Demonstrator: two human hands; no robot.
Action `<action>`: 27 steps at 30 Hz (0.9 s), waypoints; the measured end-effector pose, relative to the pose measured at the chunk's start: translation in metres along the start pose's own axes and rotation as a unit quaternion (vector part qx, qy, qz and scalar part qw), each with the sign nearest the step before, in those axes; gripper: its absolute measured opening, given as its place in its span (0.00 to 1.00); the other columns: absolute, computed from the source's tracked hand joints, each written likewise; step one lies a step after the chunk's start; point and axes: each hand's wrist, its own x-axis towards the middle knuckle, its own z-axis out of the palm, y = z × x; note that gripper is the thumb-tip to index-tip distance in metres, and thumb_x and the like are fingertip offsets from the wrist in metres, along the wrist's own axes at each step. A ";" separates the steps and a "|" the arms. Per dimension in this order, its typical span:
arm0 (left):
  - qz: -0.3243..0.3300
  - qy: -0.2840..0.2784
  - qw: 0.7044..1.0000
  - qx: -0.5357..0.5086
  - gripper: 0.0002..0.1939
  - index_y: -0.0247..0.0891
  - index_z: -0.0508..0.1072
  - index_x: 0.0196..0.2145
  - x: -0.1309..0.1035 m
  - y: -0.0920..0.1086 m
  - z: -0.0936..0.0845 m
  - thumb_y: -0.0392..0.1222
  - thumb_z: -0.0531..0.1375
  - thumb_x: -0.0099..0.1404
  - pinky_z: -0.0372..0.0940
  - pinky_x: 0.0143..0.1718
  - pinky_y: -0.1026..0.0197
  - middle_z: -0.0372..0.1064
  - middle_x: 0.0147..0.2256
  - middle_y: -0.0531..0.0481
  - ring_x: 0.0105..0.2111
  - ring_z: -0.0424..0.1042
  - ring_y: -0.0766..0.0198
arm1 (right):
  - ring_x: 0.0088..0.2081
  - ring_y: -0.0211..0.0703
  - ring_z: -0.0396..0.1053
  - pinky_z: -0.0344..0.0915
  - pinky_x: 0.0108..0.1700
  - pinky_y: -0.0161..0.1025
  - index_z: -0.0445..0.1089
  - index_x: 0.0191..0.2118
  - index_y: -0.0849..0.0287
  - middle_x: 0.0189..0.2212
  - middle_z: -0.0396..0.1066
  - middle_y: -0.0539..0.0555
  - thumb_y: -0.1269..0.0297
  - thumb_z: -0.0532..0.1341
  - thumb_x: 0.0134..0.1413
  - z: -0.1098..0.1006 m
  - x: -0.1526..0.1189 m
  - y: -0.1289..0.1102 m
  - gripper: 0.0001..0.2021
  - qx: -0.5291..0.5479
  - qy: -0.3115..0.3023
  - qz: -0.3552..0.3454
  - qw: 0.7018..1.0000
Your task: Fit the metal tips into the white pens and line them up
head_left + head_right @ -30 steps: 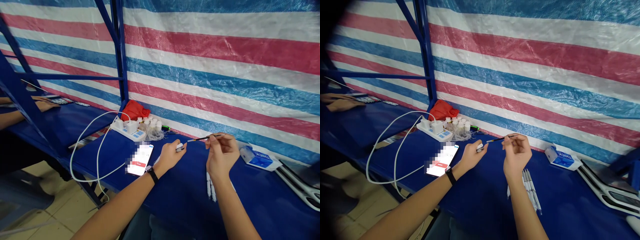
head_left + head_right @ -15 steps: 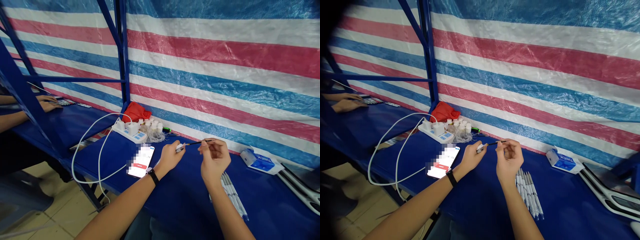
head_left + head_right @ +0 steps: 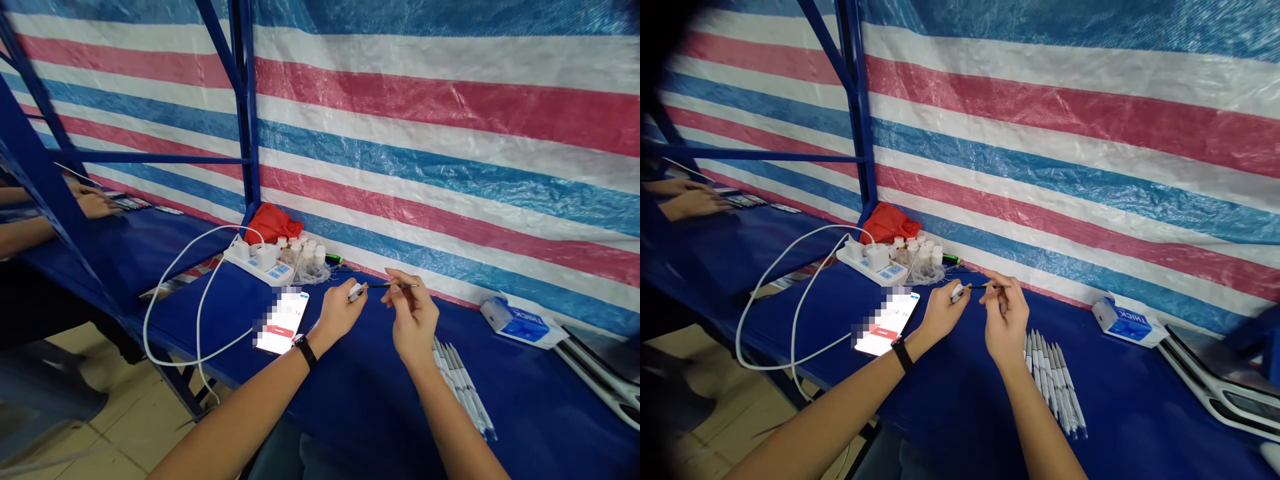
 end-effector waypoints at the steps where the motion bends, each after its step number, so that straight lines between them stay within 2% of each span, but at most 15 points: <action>1: 0.007 -0.011 1.000 0.015 0.15 0.40 0.56 0.23 -0.001 0.000 0.000 0.40 0.56 0.67 0.46 0.26 0.64 0.57 0.19 0.58 0.21 0.56 0.67 | 0.28 0.38 0.68 0.67 0.30 0.38 0.75 0.48 0.53 0.33 0.68 0.50 0.61 0.58 0.64 0.000 0.000 0.001 0.12 -0.010 -0.012 -0.001 1.000; 5: 0.042 -0.065 0.995 0.065 0.10 0.40 0.61 0.26 -0.004 0.000 0.000 0.35 0.60 0.62 0.46 0.27 0.63 0.64 0.22 0.55 0.24 0.64 0.64 | 0.33 0.42 0.69 0.69 0.37 0.41 0.74 0.53 0.54 0.34 0.68 0.52 0.60 0.56 0.65 0.002 -0.003 0.005 0.16 -0.076 -0.107 -0.003 0.991; 7: 0.024 -0.070 0.995 0.061 0.10 0.40 0.61 0.27 -0.003 0.000 0.000 0.35 0.59 0.62 0.47 0.27 0.63 0.66 0.23 0.54 0.25 0.65 0.63 | 0.36 0.45 0.69 0.69 0.37 0.42 0.75 0.52 0.55 0.35 0.69 0.54 0.58 0.55 0.65 0.005 -0.004 0.009 0.17 -0.099 -0.137 0.016 0.986; 11: -0.036 -0.042 0.998 0.029 0.13 0.41 0.58 0.25 0.000 -0.003 0.002 0.37 0.57 0.66 0.48 0.27 0.64 0.63 0.22 0.55 0.24 0.64 0.64 | 0.32 0.44 0.68 0.68 0.32 0.41 0.76 0.50 0.56 0.34 0.70 0.54 0.50 0.62 0.57 0.010 -0.006 0.018 0.20 -0.119 -0.103 0.072 0.985; 15: -0.042 -0.054 0.997 0.023 0.15 0.40 0.56 0.24 0.002 -0.005 0.003 0.32 0.59 0.61 0.46 0.27 0.63 0.61 0.21 0.56 0.23 0.60 0.65 | 0.25 0.41 0.66 0.66 0.29 0.41 0.78 0.32 0.57 0.28 0.71 0.53 0.44 0.65 0.50 0.017 -0.012 0.026 0.19 -0.137 -0.088 0.113 0.980; 17: -0.044 -0.062 0.997 0.018 0.15 0.40 0.56 0.24 0.002 -0.004 0.004 0.30 0.59 0.61 0.46 0.27 0.64 0.61 0.22 0.57 0.23 0.59 0.66 | 0.24 0.42 0.67 0.67 0.31 0.42 0.75 0.26 0.57 0.26 0.72 0.53 0.42 0.65 0.49 0.018 -0.015 0.028 0.20 -0.143 -0.067 0.126 0.979; 20: -0.047 -0.072 0.996 0.000 0.13 0.40 0.57 0.25 0.002 -0.001 0.003 0.33 0.58 0.63 0.48 0.27 0.65 0.61 0.22 0.58 0.24 0.60 0.67 | 0.26 0.43 0.71 0.68 0.31 0.41 0.71 0.28 0.56 0.25 0.73 0.52 0.40 0.64 0.50 0.016 -0.012 0.026 0.21 -0.101 -0.023 0.150 0.983; 24: -0.045 -0.102 0.992 -0.061 0.06 0.41 0.64 0.33 0.000 0.002 0.003 0.41 0.58 0.67 0.50 0.28 0.65 0.59 0.22 0.60 0.23 0.60 0.67 | 0.25 0.43 0.74 0.69 0.29 0.39 0.63 0.35 0.55 0.24 0.73 0.48 0.39 0.61 0.56 0.004 0.002 0.022 0.22 -0.017 0.119 0.154 0.981; 27: -0.001 -0.131 0.990 -0.061 0.10 0.41 0.66 0.35 -0.004 0.003 0.003 0.48 0.54 0.71 0.49 0.28 0.65 0.59 0.22 0.60 0.23 0.59 0.67 | 0.25 0.44 0.76 0.71 0.29 0.39 0.62 0.38 0.55 0.23 0.73 0.47 0.38 0.63 0.53 -0.003 0.011 0.022 0.24 0.024 0.191 0.137 0.972</action>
